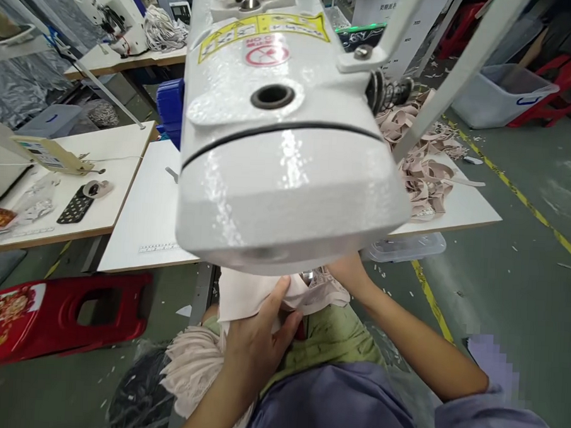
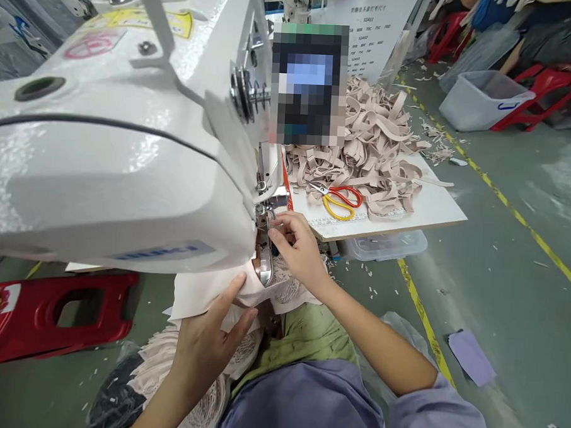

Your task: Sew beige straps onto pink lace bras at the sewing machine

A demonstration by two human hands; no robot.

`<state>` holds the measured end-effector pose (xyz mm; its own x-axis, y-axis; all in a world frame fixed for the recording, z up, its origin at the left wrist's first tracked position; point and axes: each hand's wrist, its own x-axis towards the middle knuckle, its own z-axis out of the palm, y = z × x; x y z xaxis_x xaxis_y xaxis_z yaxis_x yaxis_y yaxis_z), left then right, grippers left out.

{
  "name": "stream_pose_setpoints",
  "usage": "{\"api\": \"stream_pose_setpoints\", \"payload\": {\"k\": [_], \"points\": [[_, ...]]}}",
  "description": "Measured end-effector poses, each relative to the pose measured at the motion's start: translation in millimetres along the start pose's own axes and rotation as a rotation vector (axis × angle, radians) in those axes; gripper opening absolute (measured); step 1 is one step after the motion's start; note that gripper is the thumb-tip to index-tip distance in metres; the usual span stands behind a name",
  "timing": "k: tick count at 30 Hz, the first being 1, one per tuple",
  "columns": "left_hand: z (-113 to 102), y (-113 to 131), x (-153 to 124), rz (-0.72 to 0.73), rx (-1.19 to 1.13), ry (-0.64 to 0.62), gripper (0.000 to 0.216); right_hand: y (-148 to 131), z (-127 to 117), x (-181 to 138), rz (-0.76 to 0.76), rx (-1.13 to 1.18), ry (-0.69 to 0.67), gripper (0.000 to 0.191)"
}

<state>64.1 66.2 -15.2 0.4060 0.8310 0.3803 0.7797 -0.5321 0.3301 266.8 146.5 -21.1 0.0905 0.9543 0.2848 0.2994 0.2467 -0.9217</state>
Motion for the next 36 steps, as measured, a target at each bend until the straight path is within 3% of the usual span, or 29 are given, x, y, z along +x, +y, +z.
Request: {"api": "stream_pose_setpoints", "payload": {"k": [15, 25, 30, 36], "points": [[4.5, 5.4, 2.7, 0.004, -0.019, -0.027, 0.052, 8.7, 0.9, -24.4, 0.121, 0.23, -0.022, 0.018], [8.2, 10.8, 4.5, 0.051, -0.009, -0.005, 0.052, -9.9, 3.1, -38.7, 0.152, 0.327, -0.024, 0.01], [14.8, 11.6, -10.7, -0.079, 0.011, 0.111, 0.081, -9.4, 2.8, -43.3, 0.138, 0.25, -0.023, 0.015], [24.2, 9.0, -19.1, -0.157, 0.024, 0.026, 0.086, -12.5, 2.5, -54.8, 0.132, 0.025, -0.055, 0.023]]}}
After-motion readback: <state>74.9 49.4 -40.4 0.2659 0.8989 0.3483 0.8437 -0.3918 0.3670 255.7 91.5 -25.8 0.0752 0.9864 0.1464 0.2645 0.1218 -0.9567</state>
